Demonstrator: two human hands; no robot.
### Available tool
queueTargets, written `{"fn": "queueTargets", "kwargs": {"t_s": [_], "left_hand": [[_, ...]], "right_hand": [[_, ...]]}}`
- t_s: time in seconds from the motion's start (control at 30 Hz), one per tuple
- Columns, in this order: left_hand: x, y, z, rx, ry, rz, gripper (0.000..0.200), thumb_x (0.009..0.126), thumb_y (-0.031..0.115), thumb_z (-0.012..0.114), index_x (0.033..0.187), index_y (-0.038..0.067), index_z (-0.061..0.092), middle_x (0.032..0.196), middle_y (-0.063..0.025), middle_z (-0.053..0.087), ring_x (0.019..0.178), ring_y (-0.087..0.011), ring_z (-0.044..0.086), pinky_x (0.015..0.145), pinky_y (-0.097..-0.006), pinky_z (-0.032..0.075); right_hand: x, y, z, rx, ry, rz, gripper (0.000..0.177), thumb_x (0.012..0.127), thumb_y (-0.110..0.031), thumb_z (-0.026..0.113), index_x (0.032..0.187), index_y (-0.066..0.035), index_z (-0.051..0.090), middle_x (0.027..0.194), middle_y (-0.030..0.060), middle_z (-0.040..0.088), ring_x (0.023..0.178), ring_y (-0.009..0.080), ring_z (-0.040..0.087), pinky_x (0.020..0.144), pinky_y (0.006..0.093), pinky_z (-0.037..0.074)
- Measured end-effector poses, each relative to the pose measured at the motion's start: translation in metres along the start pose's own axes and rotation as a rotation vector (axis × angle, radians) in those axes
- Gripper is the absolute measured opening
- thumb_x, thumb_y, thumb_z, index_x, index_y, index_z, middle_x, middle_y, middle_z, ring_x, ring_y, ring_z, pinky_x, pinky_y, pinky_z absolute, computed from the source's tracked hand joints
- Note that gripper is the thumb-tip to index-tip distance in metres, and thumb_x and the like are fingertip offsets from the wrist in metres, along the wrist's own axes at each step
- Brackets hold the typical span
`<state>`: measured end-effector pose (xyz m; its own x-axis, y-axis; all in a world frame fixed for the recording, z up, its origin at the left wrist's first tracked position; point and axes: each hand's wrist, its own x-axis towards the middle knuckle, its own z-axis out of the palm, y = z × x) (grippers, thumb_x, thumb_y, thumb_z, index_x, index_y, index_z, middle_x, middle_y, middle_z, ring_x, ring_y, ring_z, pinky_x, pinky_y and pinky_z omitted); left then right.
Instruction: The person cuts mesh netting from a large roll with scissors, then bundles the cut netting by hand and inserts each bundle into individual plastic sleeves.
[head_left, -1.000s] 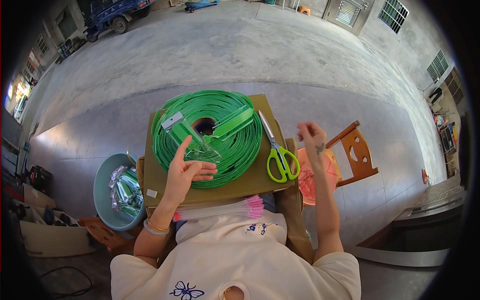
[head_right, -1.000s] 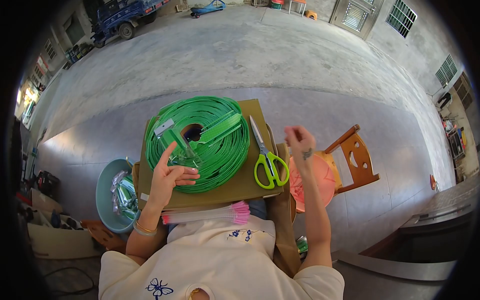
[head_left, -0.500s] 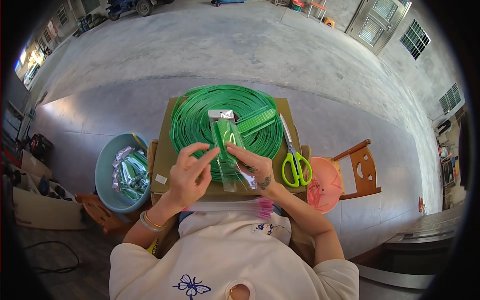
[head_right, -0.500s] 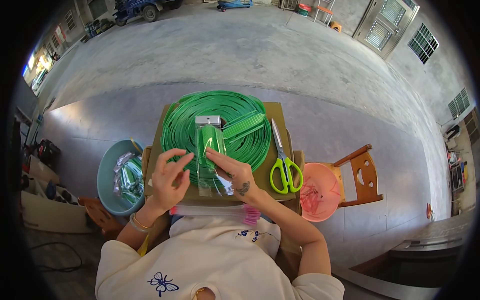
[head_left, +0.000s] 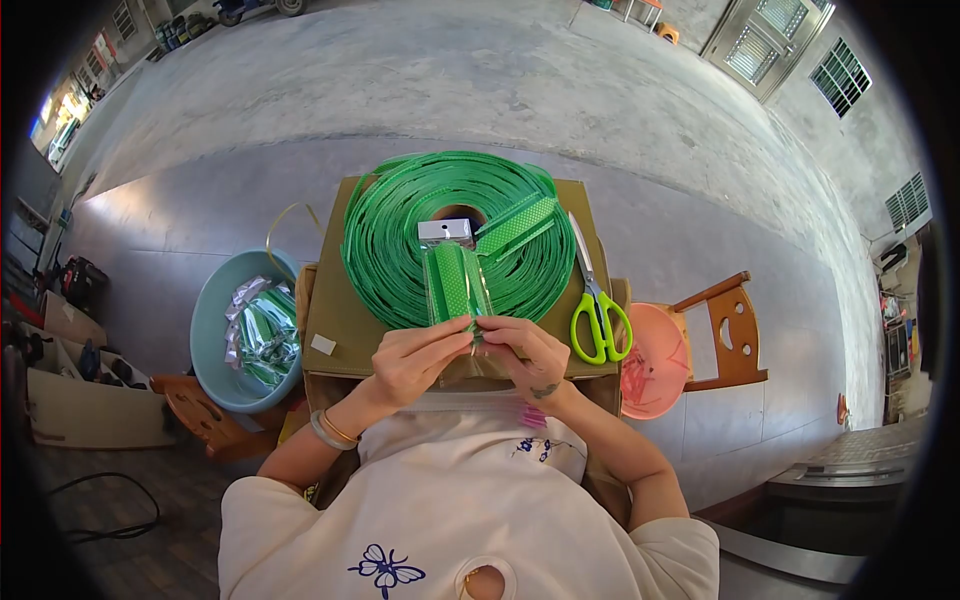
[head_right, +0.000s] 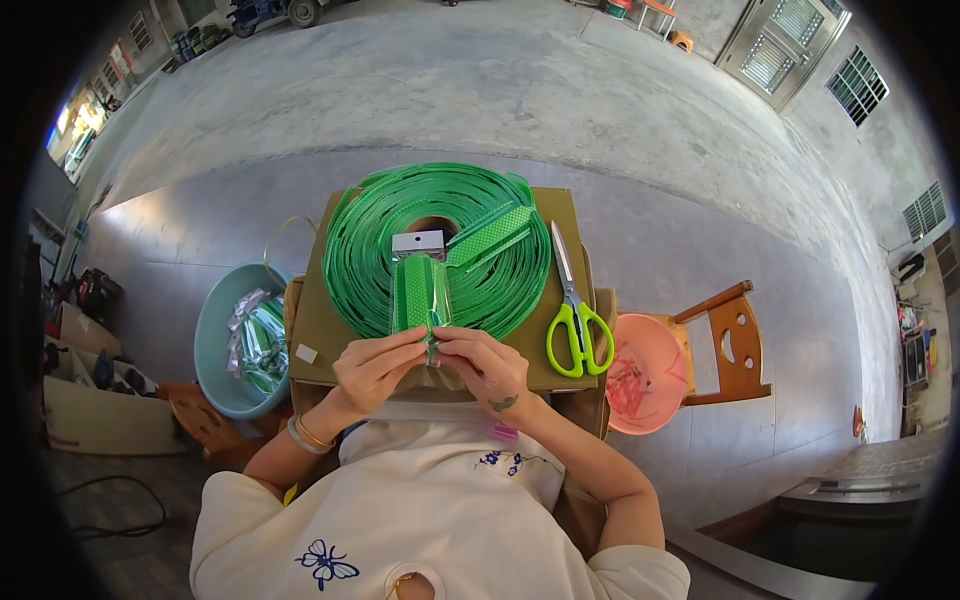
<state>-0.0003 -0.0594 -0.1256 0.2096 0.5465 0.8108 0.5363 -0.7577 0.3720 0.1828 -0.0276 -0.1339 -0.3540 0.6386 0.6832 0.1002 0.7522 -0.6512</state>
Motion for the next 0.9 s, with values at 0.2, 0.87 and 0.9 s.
{"fn": "queueTargets", "kwargs": {"t_s": [0.2, 0.87, 0.9], "left_hand": [[-0.012, 0.005, -0.003, -0.185, -0.056, -0.268, 0.012, 0.073, 0.001, 0.068, 0.079, 0.000, 0.057, 0.103, -0.0160, 0.063, 0.067, -0.0162, 0.065, 0.060, -0.0221, 0.052], [-0.019, 0.028, -0.010, -0.998, 0.176, -1.488, 0.010, 0.081, 0.001, 0.063, 0.077, -0.002, 0.055, 0.081, -0.0146, 0.063, 0.075, -0.0218, 0.066, 0.069, -0.0302, 0.057], [-0.020, 0.028, -0.010, -0.998, 0.185, -1.492, 0.010, 0.081, 0.002, 0.063, 0.077, -0.002, 0.055, 0.081, -0.0148, 0.063, 0.075, -0.0219, 0.066, 0.069, -0.0301, 0.057]], "right_hand": [[-0.007, 0.002, -0.003, 0.198, -0.030, 0.170, 0.013, 0.072, 0.005, 0.066, 0.083, 0.001, 0.059, 0.101, 0.0134, 0.062, 0.081, 0.0175, 0.064, 0.066, 0.0243, 0.052], [-0.014, -0.025, 0.011, 0.820, 0.144, 1.132, 0.013, 0.081, -0.004, 0.063, 0.077, 0.001, 0.052, 0.081, 0.0131, 0.062, 0.074, 0.0182, 0.065, 0.071, 0.0287, 0.056], [-0.014, -0.024, 0.012, 0.812, 0.144, 1.137, 0.013, 0.081, -0.005, 0.064, 0.076, 0.000, 0.052, 0.081, 0.0131, 0.062, 0.074, 0.0185, 0.065, 0.070, 0.0294, 0.056]]}}
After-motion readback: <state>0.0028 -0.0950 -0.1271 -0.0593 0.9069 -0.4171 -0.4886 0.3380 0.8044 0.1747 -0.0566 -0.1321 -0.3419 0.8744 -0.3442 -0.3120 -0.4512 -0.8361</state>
